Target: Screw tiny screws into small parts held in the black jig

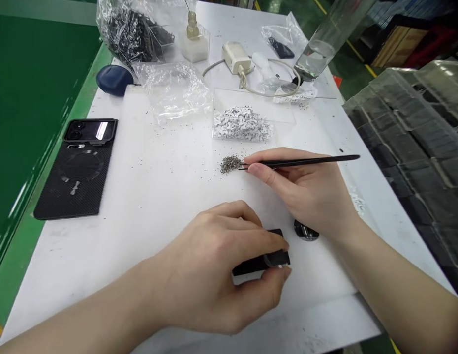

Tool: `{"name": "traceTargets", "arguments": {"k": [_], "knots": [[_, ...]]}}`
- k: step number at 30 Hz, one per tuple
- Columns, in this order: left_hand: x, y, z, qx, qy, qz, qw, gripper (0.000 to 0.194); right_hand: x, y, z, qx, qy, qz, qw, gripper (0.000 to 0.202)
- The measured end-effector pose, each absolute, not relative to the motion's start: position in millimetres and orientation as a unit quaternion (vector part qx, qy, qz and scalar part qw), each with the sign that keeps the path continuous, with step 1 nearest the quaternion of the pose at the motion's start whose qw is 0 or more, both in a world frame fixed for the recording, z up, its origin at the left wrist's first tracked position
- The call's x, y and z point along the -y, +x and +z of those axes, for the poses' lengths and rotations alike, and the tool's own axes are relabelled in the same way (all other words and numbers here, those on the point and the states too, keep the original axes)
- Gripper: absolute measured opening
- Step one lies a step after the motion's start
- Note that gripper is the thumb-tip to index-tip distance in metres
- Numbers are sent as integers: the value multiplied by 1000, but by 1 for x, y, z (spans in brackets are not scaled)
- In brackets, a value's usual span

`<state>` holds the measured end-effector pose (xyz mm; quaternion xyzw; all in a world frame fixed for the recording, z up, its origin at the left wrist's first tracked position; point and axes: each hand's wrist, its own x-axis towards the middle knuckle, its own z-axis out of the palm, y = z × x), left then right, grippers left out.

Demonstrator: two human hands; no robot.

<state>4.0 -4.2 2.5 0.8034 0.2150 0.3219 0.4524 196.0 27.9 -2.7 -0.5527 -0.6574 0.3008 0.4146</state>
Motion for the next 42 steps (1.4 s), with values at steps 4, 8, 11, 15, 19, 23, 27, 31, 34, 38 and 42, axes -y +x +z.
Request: {"name": "traceTargets", "arguments": {"k": [4, 8, 11, 15, 19, 23, 27, 31, 34, 38, 42], "knots": [[2, 3, 5, -233, 801, 301, 463, 10, -27, 195, -4, 659, -549, 310, 410, 10], [3, 1, 7, -235, 796, 300, 471, 8, -26, 195, -4, 649, -565, 306, 407, 8], [3, 1, 6, -230, 796, 290, 478, 9, -25, 195, -4, 647, -569, 307, 405, 7], [3, 1, 5, -232, 799, 291, 473, 8, -25, 195, -4, 648, -569, 305, 403, 7], [3, 1, 6, -230, 806, 302, 454, 10, -26, 197, -5, 651, -568, 301, 403, 7], [2, 1, 5, -219, 813, 300, 448, 11, -26, 201, -6, 662, -553, 305, 404, 8], [2, 2, 5, -213, 824, 313, 421, 16, -27, 203, -7, 663, -536, 313, 418, 8], [2, 2, -1, -221, 824, 351, 386, 19, -24, 204, -2, 663, -516, 309, 446, 7], [2, 0, -5, -236, 823, 383, 347, 21, -18, 209, 9, 643, -515, 321, 468, 7], [2, -1, -2, -263, 837, 363, 314, 23, -8, 224, 25, 644, -484, 330, 492, 10], [2, -1, 2, -301, 838, 348, 293, 26, -1, 237, 27, 674, -418, 367, 486, 13]]}}
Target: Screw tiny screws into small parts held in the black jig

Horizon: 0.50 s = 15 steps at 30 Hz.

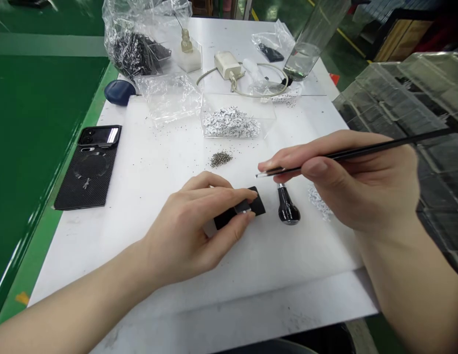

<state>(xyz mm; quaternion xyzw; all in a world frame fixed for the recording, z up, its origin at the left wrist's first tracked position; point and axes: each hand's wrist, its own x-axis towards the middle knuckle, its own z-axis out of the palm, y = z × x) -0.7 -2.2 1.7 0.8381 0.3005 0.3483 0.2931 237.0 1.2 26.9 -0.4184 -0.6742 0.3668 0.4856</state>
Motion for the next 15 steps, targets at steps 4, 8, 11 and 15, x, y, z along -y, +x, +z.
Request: {"name": "traceTargets", "arguments": {"k": [4, 8, 11, 15], "knots": [[1, -2, 1, -322, 830, 336, 309, 20, 0, 238, 17, 681, -348, 437, 474, 17], [0, -2, 0, -330, 828, 325, 317, 17, -1, 237, 10, 709, -334, 441, 437, 16], [0, -2, 1, -335, 824, 321, 324, 17, -2, 238, 9, 731, -320, 422, 430, 17], [1, -2, 1, -340, 823, 314, 330, 16, -2, 240, 9, 746, -309, 408, 426, 18]]}}
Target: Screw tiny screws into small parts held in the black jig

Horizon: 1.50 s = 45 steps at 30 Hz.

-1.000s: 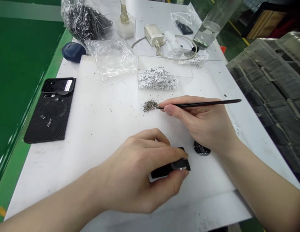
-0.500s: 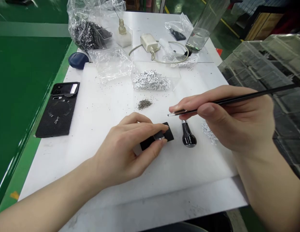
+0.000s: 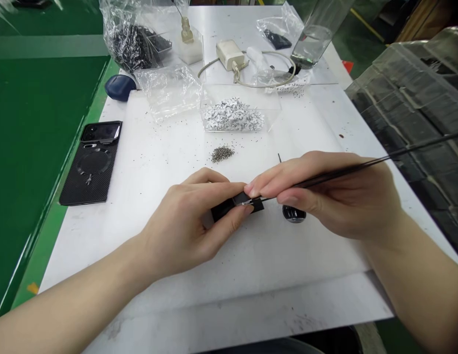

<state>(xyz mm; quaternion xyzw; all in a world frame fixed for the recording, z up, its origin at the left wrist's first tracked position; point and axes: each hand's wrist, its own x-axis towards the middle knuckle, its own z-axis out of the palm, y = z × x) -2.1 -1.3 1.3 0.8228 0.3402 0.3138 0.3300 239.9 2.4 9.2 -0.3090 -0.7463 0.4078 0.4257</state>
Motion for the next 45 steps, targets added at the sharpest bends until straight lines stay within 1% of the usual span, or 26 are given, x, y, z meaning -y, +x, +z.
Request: {"name": "traceTargets", "arguments": {"k": [6, 13, 17, 24, 32, 39, 45], "knots": [[2, -2, 2, -336, 824, 318, 328, 17, -3, 240, 8, 741, -327, 412, 418, 17], [2, -2, 1, -332, 825, 319, 328, 17, -4, 239, 7, 753, -299, 408, 420, 27], [1, -2, 0, -334, 827, 318, 323, 17, -7, 239, 3, 755, -253, 410, 445, 22], [2, -2, -1, -333, 827, 317, 323, 17, -10, 239, 0, 743, -251, 414, 461, 21], [3, -3, 0, -337, 826, 312, 328, 14, -10, 238, 1, 738, -234, 428, 465, 21], [2, -2, 1, -342, 821, 311, 336, 15, -10, 239, 1, 742, -235, 428, 459, 24], [3, -2, 1, -345, 816, 313, 343, 19, -10, 241, 1, 752, -243, 418, 447, 21]]}}
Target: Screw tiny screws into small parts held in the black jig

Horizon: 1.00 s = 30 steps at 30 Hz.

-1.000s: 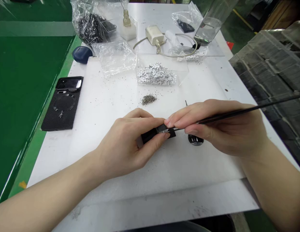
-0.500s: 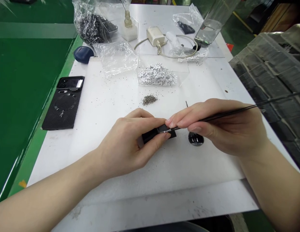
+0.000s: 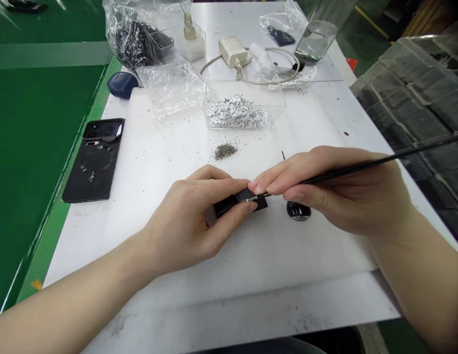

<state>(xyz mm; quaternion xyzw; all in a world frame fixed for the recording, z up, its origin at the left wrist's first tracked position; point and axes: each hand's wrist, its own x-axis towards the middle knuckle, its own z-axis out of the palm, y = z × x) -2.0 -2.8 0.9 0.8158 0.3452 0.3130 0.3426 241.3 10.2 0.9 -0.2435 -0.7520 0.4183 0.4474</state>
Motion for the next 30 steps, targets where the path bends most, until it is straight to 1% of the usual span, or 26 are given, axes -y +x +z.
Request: {"name": "traceTargets", "arguments": {"k": [11, 19, 27, 30], "knots": [[4, -2, 4, -355, 814, 306, 342, 20, -8, 241, 3, 751, -252, 411, 452, 16], [4, -2, 6, -362, 815, 295, 344, 16, -11, 242, 1, 749, -245, 421, 449, 21], [4, -2, 6, -370, 815, 286, 343, 14, -11, 246, 6, 775, -240, 412, 414, 22], [4, -3, 7, -369, 816, 285, 343, 15, -12, 245, 2, 759, -242, 422, 433, 23]]}}
